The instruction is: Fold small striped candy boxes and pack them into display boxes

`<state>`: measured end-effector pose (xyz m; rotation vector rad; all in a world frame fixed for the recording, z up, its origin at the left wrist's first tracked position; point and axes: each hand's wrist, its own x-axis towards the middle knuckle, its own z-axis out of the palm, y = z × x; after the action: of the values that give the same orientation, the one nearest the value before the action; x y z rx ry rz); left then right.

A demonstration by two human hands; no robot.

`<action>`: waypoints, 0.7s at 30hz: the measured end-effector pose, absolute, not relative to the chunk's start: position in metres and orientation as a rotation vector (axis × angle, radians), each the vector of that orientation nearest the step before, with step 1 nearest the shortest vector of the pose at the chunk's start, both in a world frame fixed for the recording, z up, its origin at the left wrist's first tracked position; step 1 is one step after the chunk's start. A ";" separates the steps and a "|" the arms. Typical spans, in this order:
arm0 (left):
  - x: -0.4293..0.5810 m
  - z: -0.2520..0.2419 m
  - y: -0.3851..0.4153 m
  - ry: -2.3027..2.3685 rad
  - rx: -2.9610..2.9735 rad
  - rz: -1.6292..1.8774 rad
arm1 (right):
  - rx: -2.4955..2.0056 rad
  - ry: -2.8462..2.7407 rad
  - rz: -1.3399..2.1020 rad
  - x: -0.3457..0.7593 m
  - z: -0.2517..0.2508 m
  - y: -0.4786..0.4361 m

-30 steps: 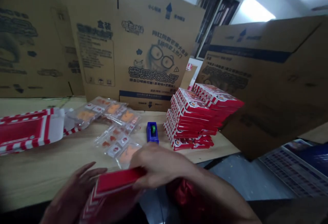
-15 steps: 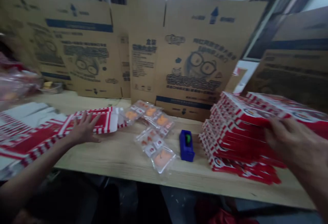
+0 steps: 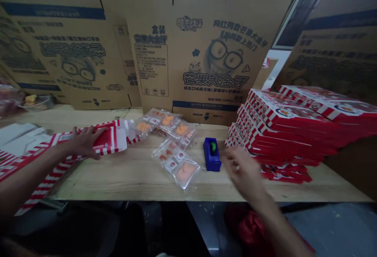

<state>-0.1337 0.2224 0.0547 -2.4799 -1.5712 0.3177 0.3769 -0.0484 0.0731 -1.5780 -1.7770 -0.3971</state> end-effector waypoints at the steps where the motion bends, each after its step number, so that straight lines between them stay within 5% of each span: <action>1: -0.133 0.056 0.210 -1.526 -2.476 0.281 | -1.585 -1.841 -0.160 0.357 0.053 -0.029; 4: -0.122 0.053 0.156 -1.484 -2.507 0.265 | -1.903 -1.892 0.250 0.312 -0.002 0.037; 11: -0.055 -0.012 0.025 -1.607 -2.729 0.458 | -2.046 -1.925 0.210 0.284 -0.027 0.097; 17: -0.047 -0.043 -0.007 -1.745 -2.667 0.394 | -0.871 -3.048 0.163 0.275 -0.009 0.063; 21: -0.051 -0.038 -0.009 -1.769 -2.669 0.353 | -0.715 -3.215 0.421 0.250 -0.007 0.082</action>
<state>-0.0514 -0.0087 -0.0377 -2.6690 -1.7688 0.3533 0.2501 0.0819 -0.0070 -0.7153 -3.2153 0.4206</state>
